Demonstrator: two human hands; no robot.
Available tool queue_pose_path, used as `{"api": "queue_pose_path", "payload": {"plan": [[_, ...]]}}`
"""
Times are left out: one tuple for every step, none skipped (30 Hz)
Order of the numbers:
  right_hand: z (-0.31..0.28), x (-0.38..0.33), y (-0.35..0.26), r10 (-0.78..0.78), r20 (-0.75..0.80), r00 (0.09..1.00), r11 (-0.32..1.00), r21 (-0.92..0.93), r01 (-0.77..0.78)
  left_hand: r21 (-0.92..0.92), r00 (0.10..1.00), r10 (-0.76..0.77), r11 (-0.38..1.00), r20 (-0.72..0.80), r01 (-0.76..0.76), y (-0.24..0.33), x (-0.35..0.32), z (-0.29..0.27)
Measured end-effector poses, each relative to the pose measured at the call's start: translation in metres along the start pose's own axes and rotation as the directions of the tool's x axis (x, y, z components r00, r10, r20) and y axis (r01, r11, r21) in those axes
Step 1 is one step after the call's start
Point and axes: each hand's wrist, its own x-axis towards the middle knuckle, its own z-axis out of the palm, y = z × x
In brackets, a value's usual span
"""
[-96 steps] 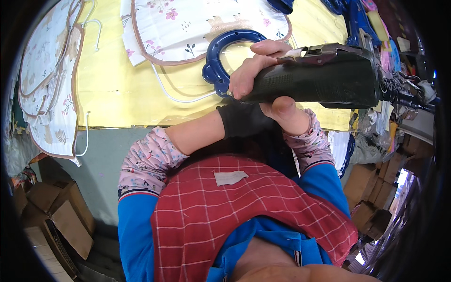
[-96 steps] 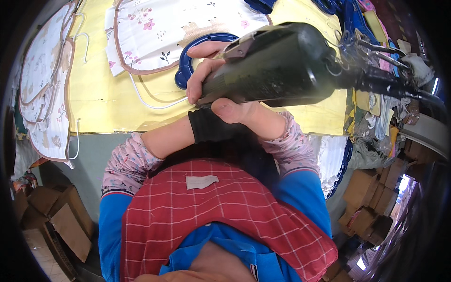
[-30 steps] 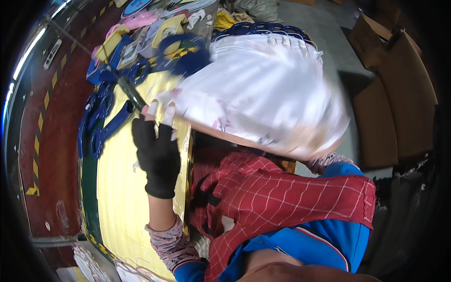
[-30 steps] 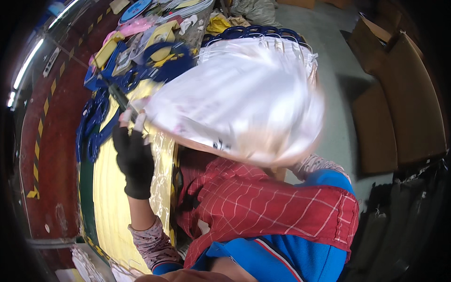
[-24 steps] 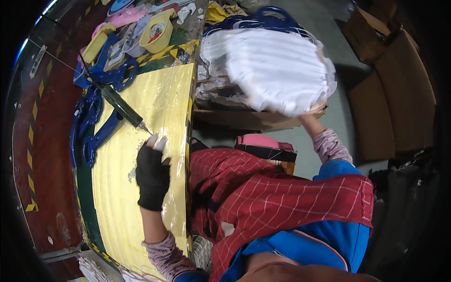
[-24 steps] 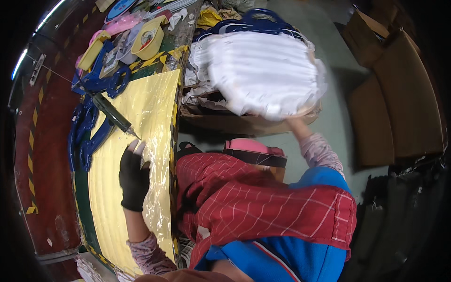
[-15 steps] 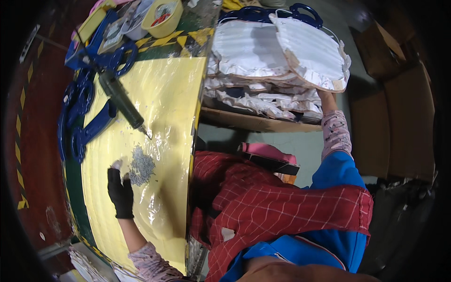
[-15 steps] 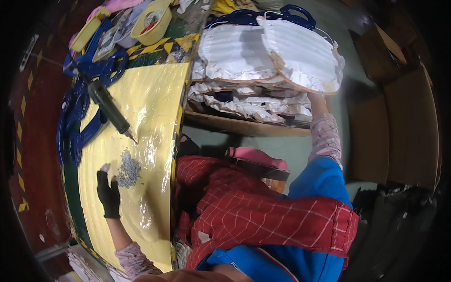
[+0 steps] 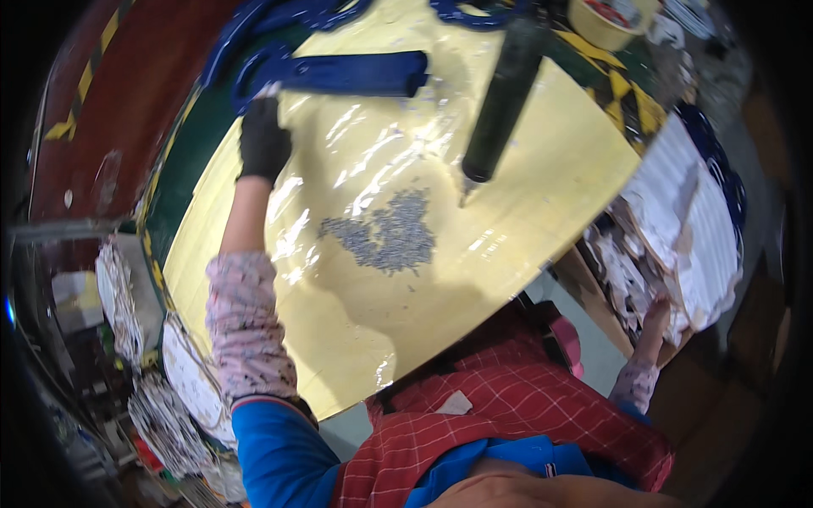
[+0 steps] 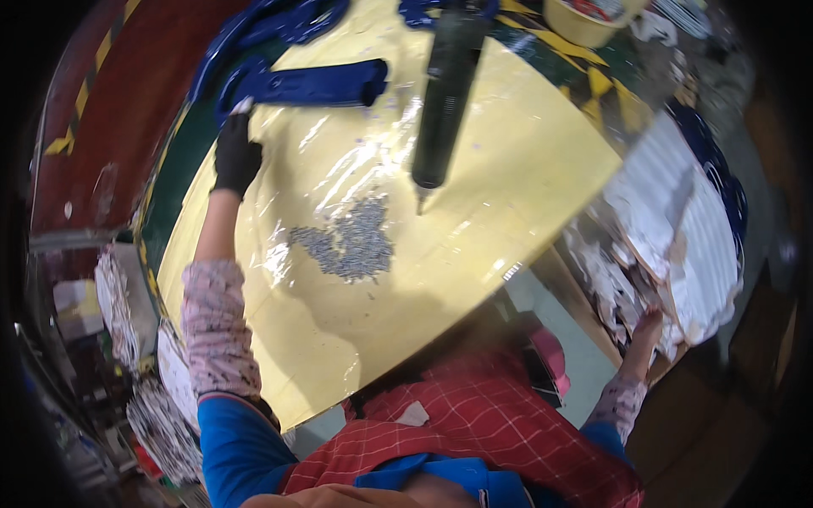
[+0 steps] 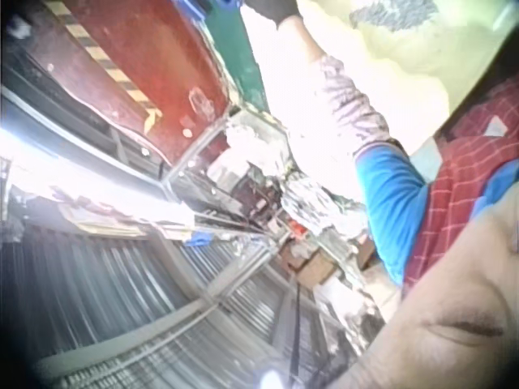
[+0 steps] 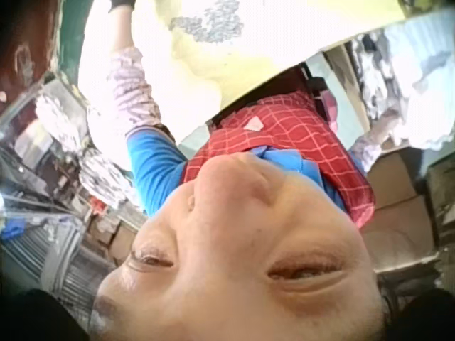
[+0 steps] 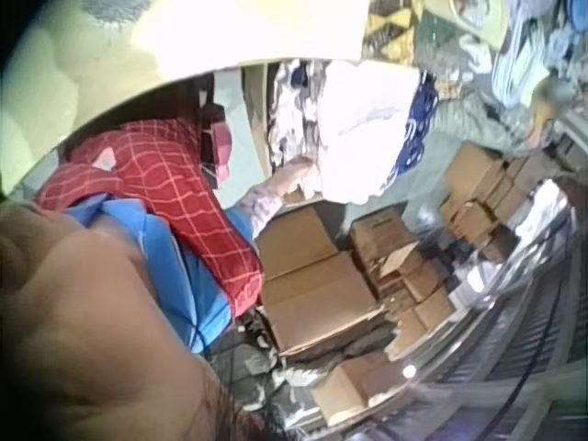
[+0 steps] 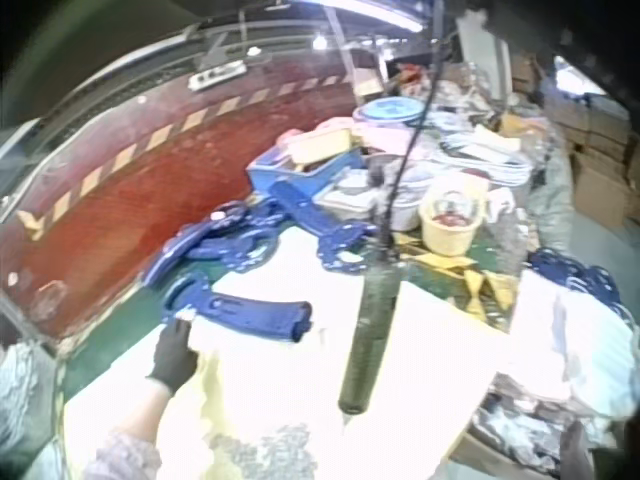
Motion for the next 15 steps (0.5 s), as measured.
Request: {"api": "queue_pose_path", "payload": {"plan": [[0.069, -0.033, 0.045, 0.138, -0.239, 0.961, 0.956, 0.286, -0.067, 0.117, 0.995, 0.095, 0.989, -0.015, -0.092, 0.002, 0.023, -0.040], [0.114, -0.067, 0.037, 0.132, -0.261, 0.956, 0.980, 0.180, -0.086, 0.162, 0.983, 0.182, 0.971, -0.021, -0.177, 0.008, 0.041, -0.054], [0.148, -0.080, 0.012, 0.106, -0.339, 0.935, 0.994, 0.014, -0.108, 0.183, 0.965, 0.261, 0.948, 0.022, -0.260, 0.023, 0.046, -0.043], [0.189, -0.098, -0.002, 0.038, -0.411, 0.911, 0.986, -0.133, -0.101, 0.197, 0.932, 0.360, 0.912, 0.035, -0.360, 0.026, 0.054, -0.041], [0.215, -0.111, -0.019, -0.082, -0.342, 0.936, 0.978, -0.209, 0.009, 0.137, 0.894, 0.448, 0.884, 0.027, -0.447, 0.039, 0.064, -0.033], [0.232, -0.121, -0.034, -0.206, -0.264, 0.942, 0.951, -0.279, 0.130, 0.074, 0.847, 0.532, 0.844, 0.006, -0.531, 0.059, 0.070, -0.021], [0.257, -0.130, -0.048, -0.315, -0.170, 0.934, 0.911, -0.330, 0.247, 0.051, 0.831, 0.556, 0.830, -0.002, -0.555, 0.081, 0.072, -0.015], [0.296, -0.142, -0.066, -0.315, -0.125, 0.941, 0.918, -0.290, 0.269, 0.039, 0.816, 0.579, 0.815, -0.006, -0.578, 0.101, 0.071, -0.012], [0.341, -0.156, -0.089, -0.317, -0.082, 0.945, 0.925, -0.247, 0.289, 0.015, 0.844, 0.535, 0.844, 0.013, -0.536, 0.119, 0.071, -0.003], [0.379, -0.169, -0.107, -0.326, -0.033, 0.945, 0.928, -0.203, 0.313, -0.007, 0.873, 0.487, 0.873, 0.023, -0.487, 0.130, 0.067, 0.004], [0.405, -0.179, -0.118, -0.362, 0.079, 0.929, 0.906, -0.205, 0.371, 0.041, 0.887, 0.460, 0.886, 0.030, -0.461, 0.135, 0.068, 0.013], [0.431, -0.187, -0.125, -0.390, 0.198, 0.899, 0.883, -0.197, 0.426, 0.096, 0.905, 0.424, 0.900, 0.037, -0.426, 0.130, 0.066, 0.014], [0.451, -0.199, -0.129, -0.387, 0.254, 0.887, 0.901, -0.099, 0.422, 0.152, 0.884, 0.465, 0.878, -0.045, -0.454, 0.132, 0.057, 0.009], [0.471, -0.218, -0.137, -0.360, 0.367, 0.857, 0.916, -0.032, 0.399, 0.135, 0.860, 0.479, 0.877, -0.175, -0.461, 0.128, 0.048, -0.005], [0.492, -0.234, -0.138, -0.275, 0.459, 0.845, 0.958, 0.060, 0.279, 0.129, 0.830, 0.478, 0.878, -0.286, -0.461, 0.117, 0.030, -0.024]]}}
